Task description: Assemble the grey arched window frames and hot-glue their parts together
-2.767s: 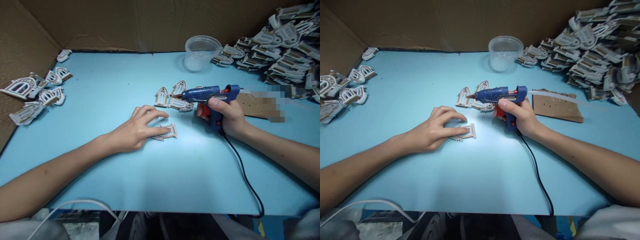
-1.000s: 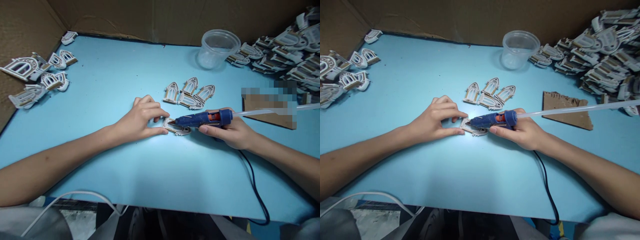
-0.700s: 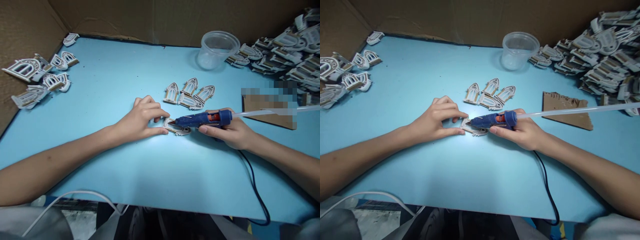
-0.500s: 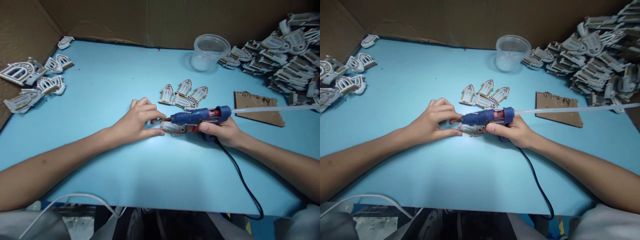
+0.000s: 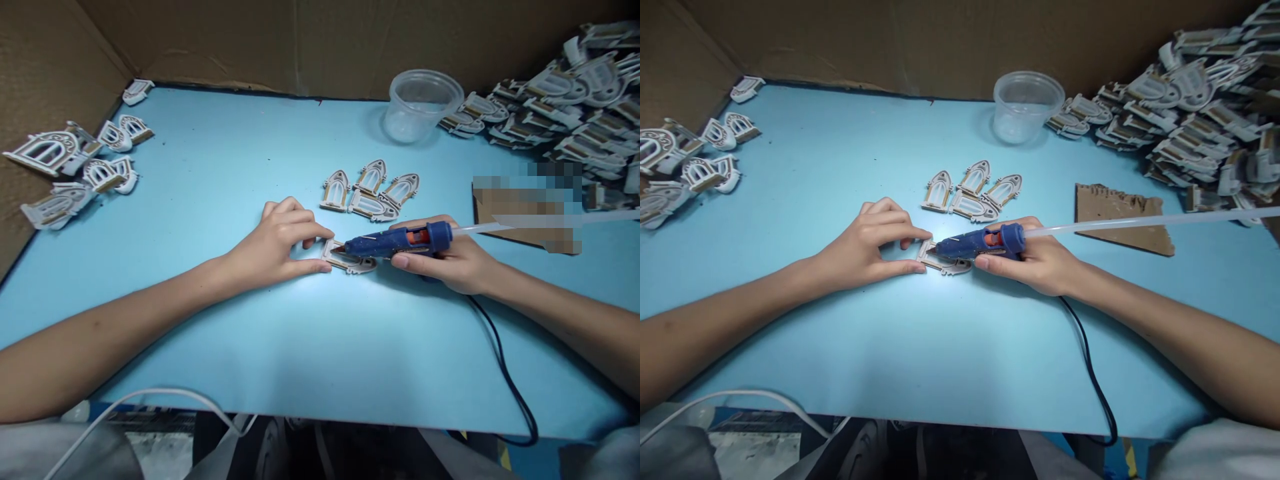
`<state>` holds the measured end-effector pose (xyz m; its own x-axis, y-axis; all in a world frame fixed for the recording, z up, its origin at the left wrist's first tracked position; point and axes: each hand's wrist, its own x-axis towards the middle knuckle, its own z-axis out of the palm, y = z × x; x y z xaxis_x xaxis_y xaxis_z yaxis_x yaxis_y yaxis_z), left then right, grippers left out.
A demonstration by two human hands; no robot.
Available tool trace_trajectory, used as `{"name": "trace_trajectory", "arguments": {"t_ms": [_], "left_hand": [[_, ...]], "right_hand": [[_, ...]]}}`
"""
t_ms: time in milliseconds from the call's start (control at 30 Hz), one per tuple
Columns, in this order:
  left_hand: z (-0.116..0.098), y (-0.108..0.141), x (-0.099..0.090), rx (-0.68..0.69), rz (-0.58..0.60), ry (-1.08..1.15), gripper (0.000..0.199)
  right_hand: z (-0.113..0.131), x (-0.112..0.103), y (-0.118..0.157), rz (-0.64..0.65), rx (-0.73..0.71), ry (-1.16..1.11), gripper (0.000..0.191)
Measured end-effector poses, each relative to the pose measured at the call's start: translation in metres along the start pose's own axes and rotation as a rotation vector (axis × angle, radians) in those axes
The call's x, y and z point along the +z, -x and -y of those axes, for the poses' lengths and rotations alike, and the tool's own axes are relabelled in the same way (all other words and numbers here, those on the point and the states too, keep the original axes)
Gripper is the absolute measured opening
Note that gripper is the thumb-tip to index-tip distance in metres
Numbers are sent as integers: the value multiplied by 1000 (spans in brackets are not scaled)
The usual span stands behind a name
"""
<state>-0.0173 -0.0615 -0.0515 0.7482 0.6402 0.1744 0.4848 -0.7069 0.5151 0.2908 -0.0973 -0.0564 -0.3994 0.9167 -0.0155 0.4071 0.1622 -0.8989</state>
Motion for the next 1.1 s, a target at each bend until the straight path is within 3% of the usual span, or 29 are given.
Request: {"name": "trace_trajectory", "arguments": {"t_ms": [300, 467, 800, 933, 1100], "left_hand": [[0, -1, 0, -8, 6, -13, 47], [1, -1, 1, 0, 2, -14, 48], [2, -1, 1, 23, -14, -14, 45], [3, 0, 1, 21, -8, -13, 44], [-1, -2, 1, 14, -5, 3, 42]], "right_hand": [[11, 0, -1, 76, -184, 238, 36], [8, 1, 1, 46, -88, 234, 39], [19, 1, -3, 83, -59, 168, 36], [17, 6, -3, 125, -41, -11, 38], [7, 9, -1, -113, -18, -216, 46]]}}
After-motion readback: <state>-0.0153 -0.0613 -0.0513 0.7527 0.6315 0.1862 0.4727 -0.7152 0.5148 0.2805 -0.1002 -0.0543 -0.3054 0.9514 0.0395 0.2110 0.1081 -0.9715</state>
